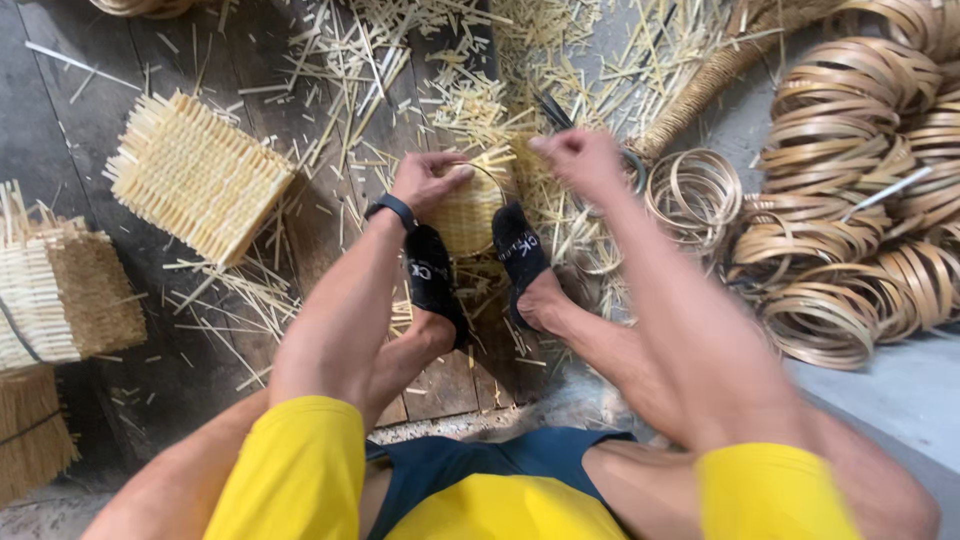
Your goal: The person sits on the floor assembling woven bamboo steamer baskets. They weave and press bamboo strips into a flat woven panel, fit a bent bamboo rim ring around it, trim excess strips with scissors, and press the woven panel into a round wooden mold to shape the basket base.
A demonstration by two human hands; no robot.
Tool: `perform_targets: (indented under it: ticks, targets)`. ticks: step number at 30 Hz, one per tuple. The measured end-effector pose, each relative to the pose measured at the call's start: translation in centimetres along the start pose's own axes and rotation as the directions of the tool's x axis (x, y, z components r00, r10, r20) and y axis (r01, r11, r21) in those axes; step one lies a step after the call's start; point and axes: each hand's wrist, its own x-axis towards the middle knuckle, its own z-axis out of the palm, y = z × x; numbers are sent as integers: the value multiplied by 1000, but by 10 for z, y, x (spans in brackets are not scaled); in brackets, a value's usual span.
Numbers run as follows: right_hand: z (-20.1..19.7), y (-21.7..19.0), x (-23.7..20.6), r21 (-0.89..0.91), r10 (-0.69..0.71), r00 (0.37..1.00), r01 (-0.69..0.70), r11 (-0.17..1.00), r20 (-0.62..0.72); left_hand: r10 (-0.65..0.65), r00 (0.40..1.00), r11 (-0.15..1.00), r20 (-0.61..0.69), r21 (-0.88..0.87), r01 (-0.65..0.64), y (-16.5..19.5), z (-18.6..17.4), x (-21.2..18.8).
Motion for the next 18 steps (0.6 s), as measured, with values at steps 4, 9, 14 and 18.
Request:
perform_targets:
  ticks: [4, 9, 14, 18]
  targets:
    - [-134, -20, -35, -872, -213, 968, 217, 439, 134, 320, 935, 933, -150, 220, -284, 17, 2, -24]
    - [-140, 41, -50, -834, -18, 982, 168, 526, 186, 607, 794, 590, -24, 684, -429, 27, 34, -81]
    - [-52, 132, -22, -831, -539, 761, 525, 187, 360, 537, 826, 403, 175, 807, -432, 1, 51, -132]
    - [-51, 155, -5, -789, -722, 657, 554, 265, 219, 479, 872, 541, 101, 748, -384, -6, 38, -142]
